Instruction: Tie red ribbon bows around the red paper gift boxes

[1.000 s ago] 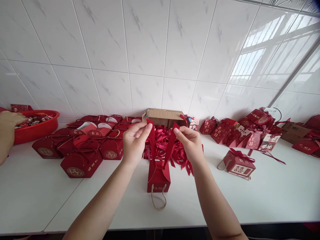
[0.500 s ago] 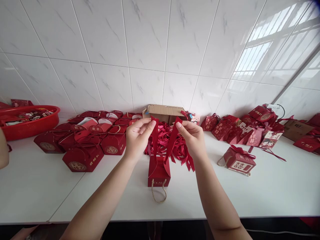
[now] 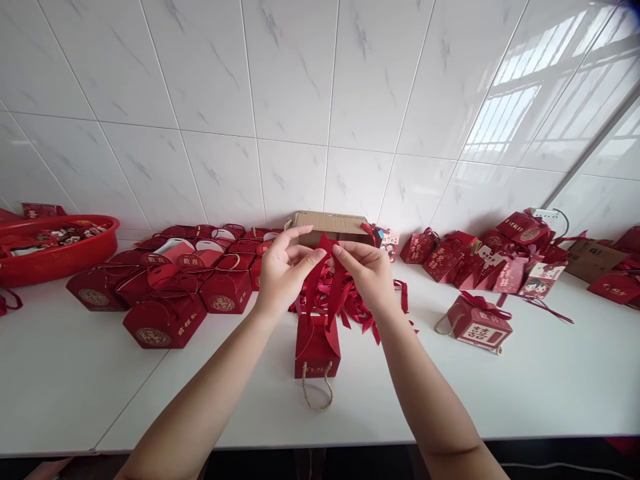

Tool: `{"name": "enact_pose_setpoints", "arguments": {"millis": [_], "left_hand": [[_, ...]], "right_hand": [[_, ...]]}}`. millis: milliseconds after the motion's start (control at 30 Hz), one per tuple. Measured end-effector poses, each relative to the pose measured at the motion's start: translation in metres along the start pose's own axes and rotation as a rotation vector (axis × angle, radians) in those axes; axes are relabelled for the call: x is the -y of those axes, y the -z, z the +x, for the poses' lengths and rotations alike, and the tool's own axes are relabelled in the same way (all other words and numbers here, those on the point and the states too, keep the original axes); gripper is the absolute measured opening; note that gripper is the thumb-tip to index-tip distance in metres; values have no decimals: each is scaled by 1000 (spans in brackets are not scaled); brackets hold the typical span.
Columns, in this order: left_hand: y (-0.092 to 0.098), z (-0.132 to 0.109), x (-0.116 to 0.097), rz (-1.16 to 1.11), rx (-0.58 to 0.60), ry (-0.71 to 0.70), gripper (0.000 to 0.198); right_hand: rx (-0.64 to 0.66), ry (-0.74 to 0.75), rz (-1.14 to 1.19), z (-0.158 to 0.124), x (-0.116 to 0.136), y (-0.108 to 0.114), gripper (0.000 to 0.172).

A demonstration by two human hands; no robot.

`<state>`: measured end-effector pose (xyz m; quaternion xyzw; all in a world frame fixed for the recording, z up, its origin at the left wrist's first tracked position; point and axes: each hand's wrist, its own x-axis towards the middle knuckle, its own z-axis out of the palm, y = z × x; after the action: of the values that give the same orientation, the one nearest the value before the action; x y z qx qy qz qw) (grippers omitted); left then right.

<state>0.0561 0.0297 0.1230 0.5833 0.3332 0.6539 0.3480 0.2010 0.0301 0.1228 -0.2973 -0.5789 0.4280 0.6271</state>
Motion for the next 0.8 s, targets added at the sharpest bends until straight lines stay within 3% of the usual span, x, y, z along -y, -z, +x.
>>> {"name": "enact_pose_setpoints", "arguments": {"millis": [167,367,533,633,800], "left_hand": [[1,0,-7,116,92,72,54],[6,2,0,209,196,99,61],[14,2,7,48,359,320,51],[17,3,14,-111,341,394,45],[18,6,21,-226,194,510,36]], "right_hand": [[105,4,6,-4,-3,6,22],[210,-29,38,-6,-11,13,22],[201,-34,48,2,-25,20,24],[282,63,-37,4,-31,24,24],[445,332,-333,4,-36,29,24]]}}
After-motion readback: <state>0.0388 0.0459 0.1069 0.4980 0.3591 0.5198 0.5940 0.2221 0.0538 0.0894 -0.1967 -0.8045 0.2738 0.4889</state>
